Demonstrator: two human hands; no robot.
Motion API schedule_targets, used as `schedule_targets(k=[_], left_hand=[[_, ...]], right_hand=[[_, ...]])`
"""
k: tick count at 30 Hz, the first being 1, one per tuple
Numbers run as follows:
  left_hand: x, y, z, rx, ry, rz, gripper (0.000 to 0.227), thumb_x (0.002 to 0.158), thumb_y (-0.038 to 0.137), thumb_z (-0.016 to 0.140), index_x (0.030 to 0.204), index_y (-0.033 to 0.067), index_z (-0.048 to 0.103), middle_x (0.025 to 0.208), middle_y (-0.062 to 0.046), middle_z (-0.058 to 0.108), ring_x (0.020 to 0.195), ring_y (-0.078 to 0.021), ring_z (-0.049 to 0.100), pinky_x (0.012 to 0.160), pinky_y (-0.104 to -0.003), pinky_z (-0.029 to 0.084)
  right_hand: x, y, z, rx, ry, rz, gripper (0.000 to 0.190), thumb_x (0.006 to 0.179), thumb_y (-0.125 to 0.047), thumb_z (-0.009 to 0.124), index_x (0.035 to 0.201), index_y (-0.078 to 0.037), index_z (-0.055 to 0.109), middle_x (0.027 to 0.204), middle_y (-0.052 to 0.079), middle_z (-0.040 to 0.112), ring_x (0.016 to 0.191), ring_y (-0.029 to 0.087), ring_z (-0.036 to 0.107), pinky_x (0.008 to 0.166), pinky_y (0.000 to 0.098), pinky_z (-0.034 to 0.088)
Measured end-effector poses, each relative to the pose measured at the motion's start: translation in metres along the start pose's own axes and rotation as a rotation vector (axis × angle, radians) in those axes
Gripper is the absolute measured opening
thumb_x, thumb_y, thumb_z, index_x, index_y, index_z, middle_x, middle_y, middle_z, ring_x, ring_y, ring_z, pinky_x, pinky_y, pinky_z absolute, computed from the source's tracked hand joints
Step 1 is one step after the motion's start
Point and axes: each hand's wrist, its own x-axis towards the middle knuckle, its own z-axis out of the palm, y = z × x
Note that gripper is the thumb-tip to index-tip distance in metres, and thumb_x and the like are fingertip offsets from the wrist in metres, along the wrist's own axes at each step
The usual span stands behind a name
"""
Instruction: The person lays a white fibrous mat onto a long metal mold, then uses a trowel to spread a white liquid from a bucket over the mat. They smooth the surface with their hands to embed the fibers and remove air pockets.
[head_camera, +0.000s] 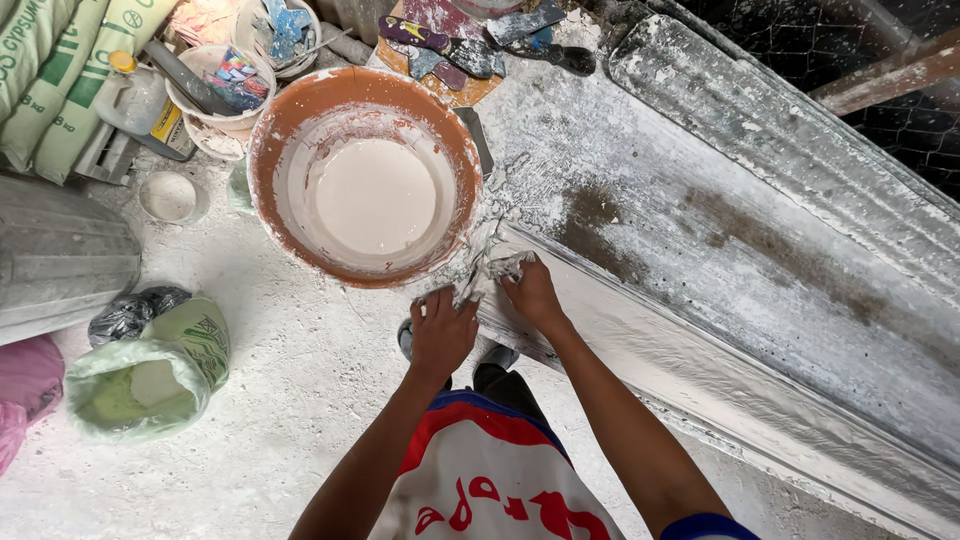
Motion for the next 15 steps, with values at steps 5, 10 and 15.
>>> schedule_targets(k=[5,10,15], left_hand=[[-0.008,0.004,-0.003,-0.013,-0.099,-0.038,0.036,0.082,0.03,0.07,0.114,0.0136,0.074,0.122,-0.016,0.058,0.12,-0.0348,0.053,0.099,-0.061,0.04],[-0.001,0.032,0.01,-0.036,-0.074,0.086,0.045,0.086,0.031,0.067,0.12,0.0027,0.068,0.142,-0.018,0.055,0.134,-0.0338,0.049,0.101,-0.059,0.041],[0.029,0.02,0.024,-0.038,-0.093,0.226,0.05,0.094,0.03,0.06,0.133,-0.0011,0.063,0.161,-0.02,0.039,0.153,-0.0357,0.032,0.109,-0.057,0.042]], right_hand=[[-0.003,-0.014,-0.009,0.098,-0.072,0.261,0.035,0.082,-0.023,0.081,0.089,0.008,0.067,0.092,0.027,0.066,0.085,0.042,0.068,0.077,0.0485,0.054],[-0.004,-0.02,-0.011,0.065,0.035,0.261,0.037,0.078,-0.021,0.085,0.085,0.01,0.067,0.088,0.028,0.068,0.084,0.043,0.067,0.075,0.0485,0.054],[-0.009,-0.015,-0.01,0.123,0.051,0.248,0.025,0.077,-0.011,0.079,0.092,0.007,0.07,0.092,0.027,0.07,0.087,0.043,0.069,0.077,0.0471,0.055]])
